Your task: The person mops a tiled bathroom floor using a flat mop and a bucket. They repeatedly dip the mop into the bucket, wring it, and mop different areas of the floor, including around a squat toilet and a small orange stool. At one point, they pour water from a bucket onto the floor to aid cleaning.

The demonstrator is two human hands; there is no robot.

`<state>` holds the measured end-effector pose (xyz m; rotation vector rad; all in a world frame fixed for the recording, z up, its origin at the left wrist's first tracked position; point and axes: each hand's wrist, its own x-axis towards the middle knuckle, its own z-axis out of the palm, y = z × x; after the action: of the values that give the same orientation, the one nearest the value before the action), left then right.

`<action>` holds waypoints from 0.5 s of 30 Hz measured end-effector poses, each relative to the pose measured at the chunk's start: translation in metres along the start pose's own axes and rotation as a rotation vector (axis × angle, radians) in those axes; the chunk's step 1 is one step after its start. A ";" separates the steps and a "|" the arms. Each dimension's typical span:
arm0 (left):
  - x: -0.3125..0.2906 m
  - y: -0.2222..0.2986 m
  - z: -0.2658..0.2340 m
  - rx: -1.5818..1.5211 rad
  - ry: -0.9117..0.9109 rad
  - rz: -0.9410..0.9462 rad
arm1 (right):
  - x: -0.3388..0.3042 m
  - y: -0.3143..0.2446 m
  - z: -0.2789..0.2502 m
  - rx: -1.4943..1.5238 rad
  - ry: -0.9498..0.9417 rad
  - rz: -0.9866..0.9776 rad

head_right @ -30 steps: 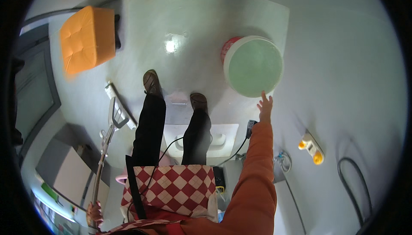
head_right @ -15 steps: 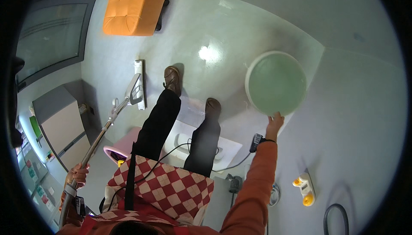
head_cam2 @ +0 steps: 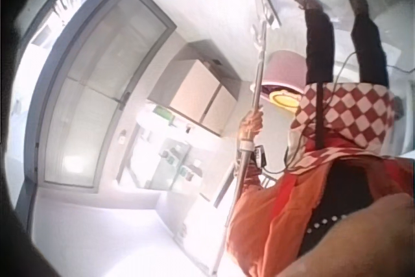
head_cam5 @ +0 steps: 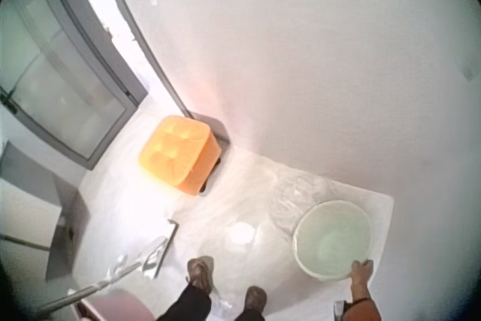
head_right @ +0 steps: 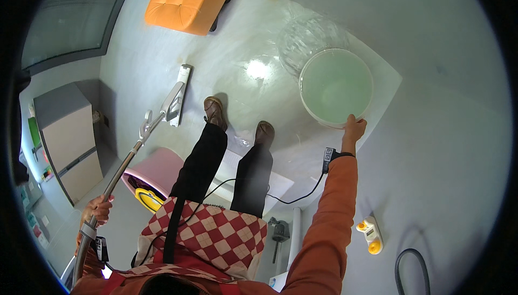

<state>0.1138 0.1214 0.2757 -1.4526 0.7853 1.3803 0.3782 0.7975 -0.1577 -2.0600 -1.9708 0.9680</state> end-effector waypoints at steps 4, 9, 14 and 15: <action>-0.001 0.001 -0.010 -0.056 0.000 -0.013 | -0.007 -0.014 0.002 0.117 -0.056 0.084; 0.001 0.002 -0.027 -0.078 -0.034 -0.016 | -0.011 -0.008 0.002 0.216 -0.097 0.143; 0.003 0.000 -0.034 -0.111 -0.057 0.021 | -0.008 0.020 -0.001 0.329 -0.102 0.182; 0.003 -0.001 -0.034 -0.109 -0.053 0.033 | -0.009 0.027 -0.001 0.359 -0.107 0.197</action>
<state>0.1273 0.0905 0.2703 -1.4861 0.7130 1.5003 0.4019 0.7854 -0.1671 -2.0542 -1.5150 1.3819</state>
